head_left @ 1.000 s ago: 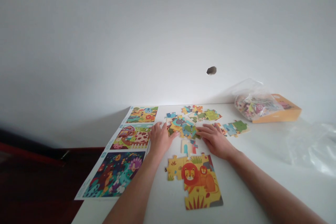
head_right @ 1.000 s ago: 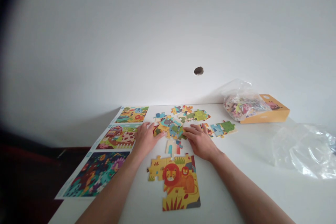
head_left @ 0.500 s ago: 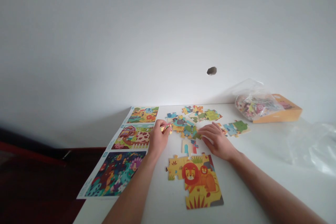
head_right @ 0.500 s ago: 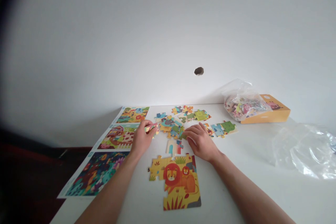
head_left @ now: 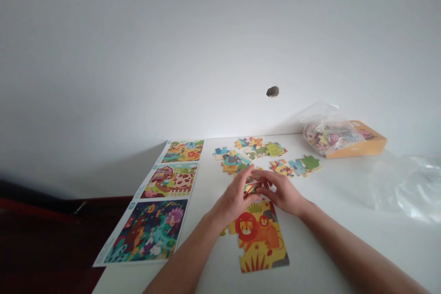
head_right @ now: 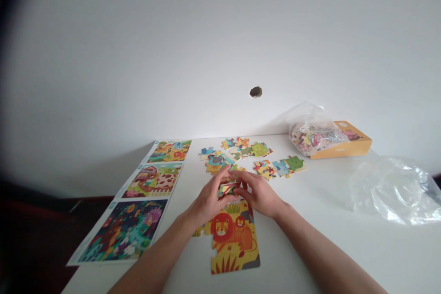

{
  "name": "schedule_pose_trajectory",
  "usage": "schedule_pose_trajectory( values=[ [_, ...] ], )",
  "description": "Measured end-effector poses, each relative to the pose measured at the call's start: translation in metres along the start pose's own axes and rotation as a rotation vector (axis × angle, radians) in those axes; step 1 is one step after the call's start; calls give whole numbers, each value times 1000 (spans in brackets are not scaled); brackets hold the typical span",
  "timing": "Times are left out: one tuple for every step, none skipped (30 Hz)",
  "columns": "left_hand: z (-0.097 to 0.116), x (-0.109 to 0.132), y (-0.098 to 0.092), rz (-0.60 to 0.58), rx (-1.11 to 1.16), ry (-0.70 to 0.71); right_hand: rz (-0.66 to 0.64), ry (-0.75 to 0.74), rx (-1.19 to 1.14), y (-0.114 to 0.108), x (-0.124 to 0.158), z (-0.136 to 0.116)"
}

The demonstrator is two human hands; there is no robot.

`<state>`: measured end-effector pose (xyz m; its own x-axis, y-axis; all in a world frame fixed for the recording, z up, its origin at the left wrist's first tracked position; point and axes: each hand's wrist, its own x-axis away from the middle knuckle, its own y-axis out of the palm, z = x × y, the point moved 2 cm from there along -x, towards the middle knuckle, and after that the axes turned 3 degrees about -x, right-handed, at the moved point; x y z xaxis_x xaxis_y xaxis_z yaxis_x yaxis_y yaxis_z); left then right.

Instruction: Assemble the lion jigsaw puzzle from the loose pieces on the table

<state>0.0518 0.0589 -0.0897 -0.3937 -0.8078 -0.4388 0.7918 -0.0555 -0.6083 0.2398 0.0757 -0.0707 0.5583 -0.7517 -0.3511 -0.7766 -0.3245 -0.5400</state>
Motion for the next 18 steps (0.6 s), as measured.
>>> schedule_pose_trajectory(
  values=[
    [-1,0,-1,31,-7,-1,3,17,-1,-1,0,0],
    [-2,-1,-3,51,-11,-8,9,25,5,-2,0,-1],
    [-3,-2,-6,61,-20,-18,17,32,18,-3,0,-1],
    [-3,-3,-10,61,-43,-21,30,42,40,-5,0,0],
    [-3,-4,-14,50,-80,-17,46,57,72,-8,0,1],
    [-3,-5,-18,24,-127,-6,66,79,109,-10,0,3],
    [-3,-5,-21,-14,-175,6,79,103,146,-13,0,6],
    [-3,-6,-23,-60,-215,12,81,128,177,-15,0,9],
    [-4,-6,-24,-112,-245,14,75,150,201,-17,1,12],
    [-5,-5,-25,-165,-265,12,64,167,219,-19,1,15],
    [-6,-4,-25,-212,-277,5,48,180,231,-20,1,17],
    [-7,-3,-25,-248,-282,-3,27,189,239,-21,2,19],
    [-8,-3,-24,-275,-280,-11,4,193,247,-21,2,19],
    [-9,-2,-24,-294,-274,-19,-16,195,252,-21,2,20],
    [-10,-1,-24,-304,-266,-28,-32,196,252,-21,2,19],
    [-10,-1,-23,-311,-259,-36,-43,197,249,-21,2,19],
    [-10,-1,-24,-315,-255,-40,-46,200,245,-20,2,19],
    [-10,-1,-24,-317,-253,-41,-42,205,237,-20,2,18]
  ],
)
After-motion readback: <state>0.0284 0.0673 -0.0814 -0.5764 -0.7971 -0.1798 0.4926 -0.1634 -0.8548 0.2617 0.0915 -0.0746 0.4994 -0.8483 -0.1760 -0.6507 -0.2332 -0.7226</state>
